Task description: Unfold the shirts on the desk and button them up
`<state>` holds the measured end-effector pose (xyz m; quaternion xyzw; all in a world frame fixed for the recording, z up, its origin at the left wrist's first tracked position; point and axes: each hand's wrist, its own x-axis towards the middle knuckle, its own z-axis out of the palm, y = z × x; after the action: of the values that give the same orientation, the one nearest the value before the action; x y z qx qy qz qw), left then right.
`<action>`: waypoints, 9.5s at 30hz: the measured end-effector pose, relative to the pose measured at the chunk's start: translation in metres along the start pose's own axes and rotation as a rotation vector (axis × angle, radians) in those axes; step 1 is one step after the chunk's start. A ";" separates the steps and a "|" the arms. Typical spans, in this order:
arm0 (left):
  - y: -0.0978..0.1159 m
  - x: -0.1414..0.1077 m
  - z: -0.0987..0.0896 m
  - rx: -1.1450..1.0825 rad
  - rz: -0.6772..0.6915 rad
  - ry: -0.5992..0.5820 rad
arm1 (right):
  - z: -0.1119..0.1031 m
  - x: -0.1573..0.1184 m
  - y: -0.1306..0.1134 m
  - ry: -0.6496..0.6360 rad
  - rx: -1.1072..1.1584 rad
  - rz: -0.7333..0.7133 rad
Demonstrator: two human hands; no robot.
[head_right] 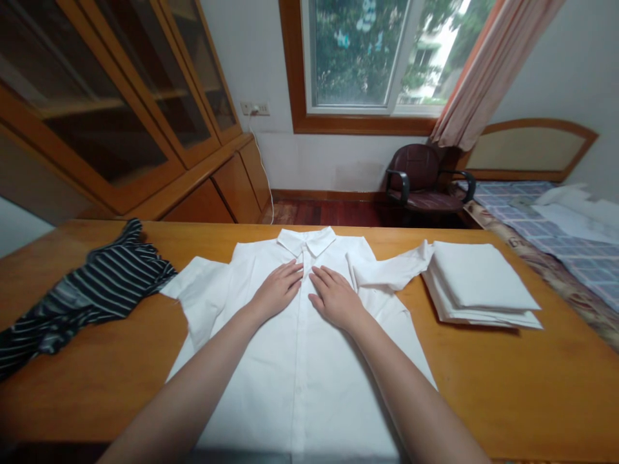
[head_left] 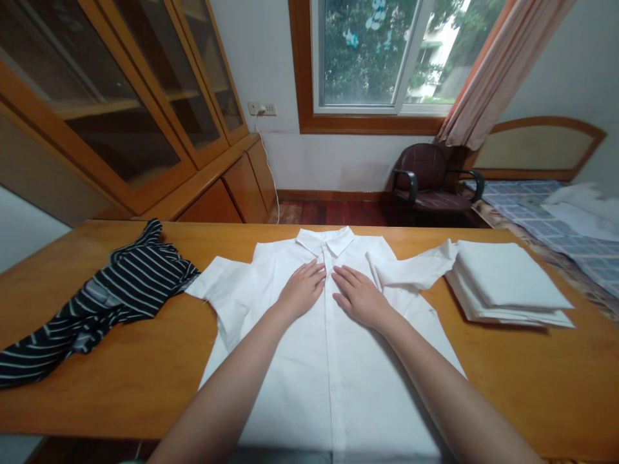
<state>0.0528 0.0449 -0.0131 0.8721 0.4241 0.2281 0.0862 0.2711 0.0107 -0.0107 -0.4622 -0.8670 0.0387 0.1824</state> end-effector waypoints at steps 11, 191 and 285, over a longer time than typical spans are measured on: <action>-0.036 0.026 -0.002 0.016 0.002 -0.006 | 0.016 0.039 0.013 0.028 -0.036 -0.007; 0.004 -0.007 -0.048 -0.890 -0.688 -0.472 | -0.010 0.015 -0.039 0.061 0.587 0.227; 0.002 -0.011 -0.043 -0.757 -0.494 -0.433 | -0.006 0.016 -0.035 0.044 0.498 0.307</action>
<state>0.0283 0.0331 0.0225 0.6806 0.4778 0.1526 0.5341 0.2380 0.0033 0.0074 -0.5297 -0.7465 0.2676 0.3011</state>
